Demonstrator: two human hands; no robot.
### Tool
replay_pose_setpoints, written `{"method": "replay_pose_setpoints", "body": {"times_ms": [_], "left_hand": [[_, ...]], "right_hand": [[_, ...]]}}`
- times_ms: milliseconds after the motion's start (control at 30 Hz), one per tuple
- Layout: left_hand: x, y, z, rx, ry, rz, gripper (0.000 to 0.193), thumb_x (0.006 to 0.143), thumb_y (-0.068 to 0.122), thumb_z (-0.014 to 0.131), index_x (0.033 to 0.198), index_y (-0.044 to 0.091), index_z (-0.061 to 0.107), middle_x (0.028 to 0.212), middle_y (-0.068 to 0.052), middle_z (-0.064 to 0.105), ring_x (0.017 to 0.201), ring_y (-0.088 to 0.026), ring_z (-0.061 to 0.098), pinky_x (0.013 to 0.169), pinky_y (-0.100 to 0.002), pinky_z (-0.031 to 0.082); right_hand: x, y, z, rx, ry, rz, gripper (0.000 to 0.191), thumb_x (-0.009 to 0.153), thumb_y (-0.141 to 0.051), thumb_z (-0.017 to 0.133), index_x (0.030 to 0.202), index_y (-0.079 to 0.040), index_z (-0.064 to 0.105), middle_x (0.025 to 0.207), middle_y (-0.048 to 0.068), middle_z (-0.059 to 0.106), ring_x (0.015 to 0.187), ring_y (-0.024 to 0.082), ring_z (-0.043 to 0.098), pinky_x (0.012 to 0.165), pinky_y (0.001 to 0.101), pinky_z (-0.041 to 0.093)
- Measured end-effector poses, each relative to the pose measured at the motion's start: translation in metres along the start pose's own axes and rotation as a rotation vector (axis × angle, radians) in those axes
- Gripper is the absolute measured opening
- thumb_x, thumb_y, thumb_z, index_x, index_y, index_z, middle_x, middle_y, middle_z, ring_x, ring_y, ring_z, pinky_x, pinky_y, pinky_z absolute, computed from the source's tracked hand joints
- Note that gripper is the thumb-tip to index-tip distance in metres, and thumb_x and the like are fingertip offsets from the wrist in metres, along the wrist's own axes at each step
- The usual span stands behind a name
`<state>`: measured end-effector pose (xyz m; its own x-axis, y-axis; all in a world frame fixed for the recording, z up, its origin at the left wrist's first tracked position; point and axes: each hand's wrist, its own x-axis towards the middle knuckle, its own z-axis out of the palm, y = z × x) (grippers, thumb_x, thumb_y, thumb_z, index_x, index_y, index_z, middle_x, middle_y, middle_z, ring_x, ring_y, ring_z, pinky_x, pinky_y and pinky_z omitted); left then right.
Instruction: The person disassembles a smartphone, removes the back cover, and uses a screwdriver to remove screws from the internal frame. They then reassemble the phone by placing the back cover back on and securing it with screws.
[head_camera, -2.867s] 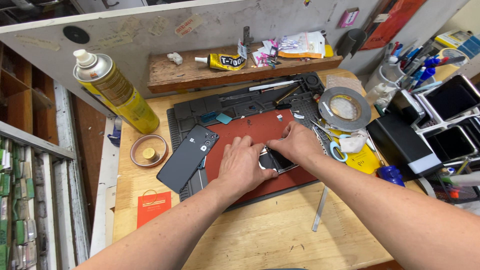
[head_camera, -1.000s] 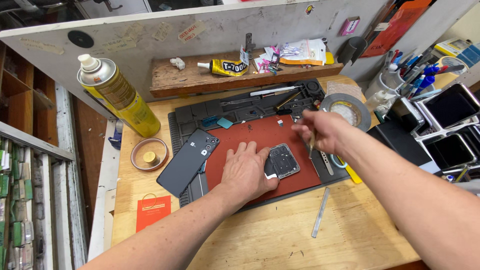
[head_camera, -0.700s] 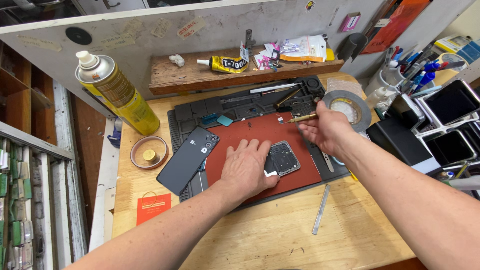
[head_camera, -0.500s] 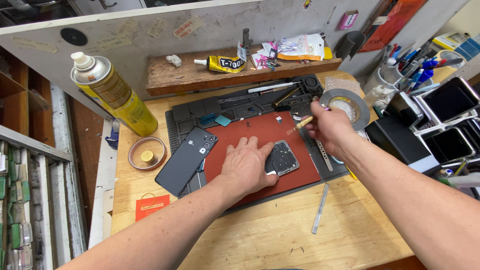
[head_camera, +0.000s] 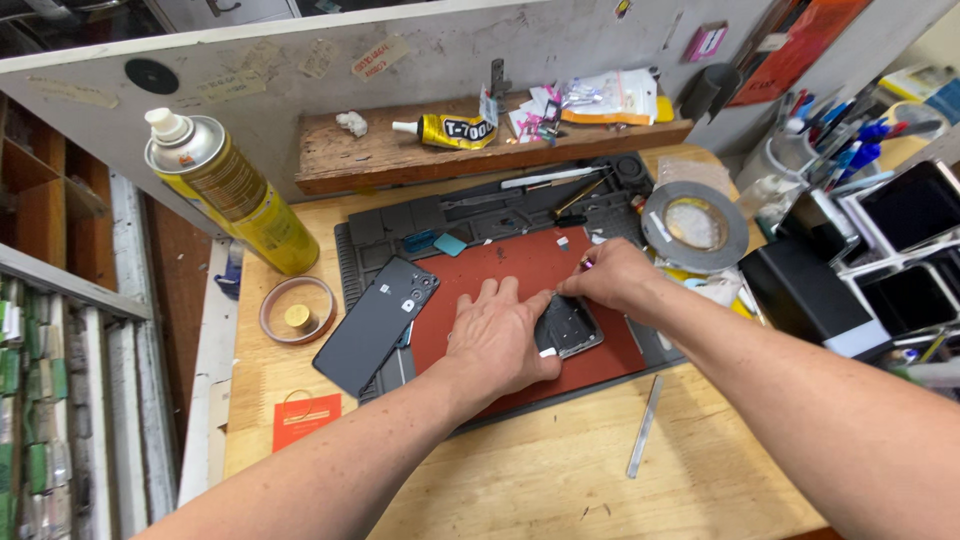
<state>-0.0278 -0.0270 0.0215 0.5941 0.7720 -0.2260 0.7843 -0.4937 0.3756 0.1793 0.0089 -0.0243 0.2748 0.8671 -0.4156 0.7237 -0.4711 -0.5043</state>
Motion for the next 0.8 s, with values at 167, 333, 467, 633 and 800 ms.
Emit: {"method": "replay_pose_setpoints", "body": {"times_ms": [167, 333, 467, 633, 800], "left_hand": [[-0.003, -0.004, 0.003, 0.073, -0.025, 0.078, 0.107, 0.061, 0.057, 0.089, 0.148, 0.01, 0.049, 0.123, -0.014, 0.055, 0.122, -0.032, 0.048, 0.098, -0.054, 0.042], [0.01, -0.012, 0.001, 0.02, 0.014, 0.079, 0.088, 0.065, 0.05, 0.088, 0.14, 0.014, 0.058, 0.124, -0.016, 0.058, 0.123, -0.034, 0.051, 0.103, -0.051, 0.044], [0.023, -0.019, -0.004, -0.461, 0.064, -0.073, 0.09, 0.066, 0.047, 0.086, 0.144, 0.017, 0.053, 0.119, -0.014, 0.062, 0.114, -0.032, 0.061, 0.098, -0.045, 0.052], [0.029, -0.031, -0.007, -1.717, -0.112, 0.031, 0.06, 0.085, 0.032, 0.074, 0.139, 0.012, 0.055, 0.118, -0.006, 0.064, 0.107, -0.02, 0.061, 0.092, -0.04, 0.052], [0.024, -0.041, -0.005, -1.916, -0.111, -0.055, 0.055, 0.081, 0.019, 0.074, 0.133, 0.007, 0.058, 0.124, -0.006, 0.068, 0.109, -0.018, 0.068, 0.093, -0.041, 0.056]], "right_hand": [[-0.003, 0.007, 0.007, 0.165, -0.015, -0.027, 0.031, 0.076, -0.029, 0.086, 0.09, -0.003, 0.077, 0.08, 0.01, 0.075, 0.074, 0.02, 0.068, 0.069, 0.0384, 0.056], [0.003, 0.021, -0.005, 0.179, 0.166, -0.023, 0.03, 0.087, -0.029, 0.076, 0.106, -0.005, 0.077, 0.088, 0.01, 0.076, 0.077, 0.02, 0.071, 0.075, 0.0383, 0.057], [-0.015, 0.027, -0.014, -0.21, 0.569, -0.494, 0.039, 0.086, -0.029, 0.08, 0.117, -0.006, 0.077, 0.104, 0.018, 0.073, 0.092, 0.032, 0.072, 0.08, 0.042, 0.054], [-0.038, -0.001, -0.016, 0.67, -0.133, -0.14, 0.039, 0.104, -0.034, 0.066, 0.136, -0.013, 0.072, 0.097, 0.006, 0.058, 0.085, 0.018, 0.055, 0.072, 0.0339, 0.045], [-0.059, -0.023, -0.023, 0.711, -0.313, -0.39, 0.047, 0.086, -0.019, 0.074, 0.131, -0.01, 0.068, 0.113, 0.002, 0.077, 0.099, 0.008, 0.07, 0.085, 0.027, 0.057]]}}
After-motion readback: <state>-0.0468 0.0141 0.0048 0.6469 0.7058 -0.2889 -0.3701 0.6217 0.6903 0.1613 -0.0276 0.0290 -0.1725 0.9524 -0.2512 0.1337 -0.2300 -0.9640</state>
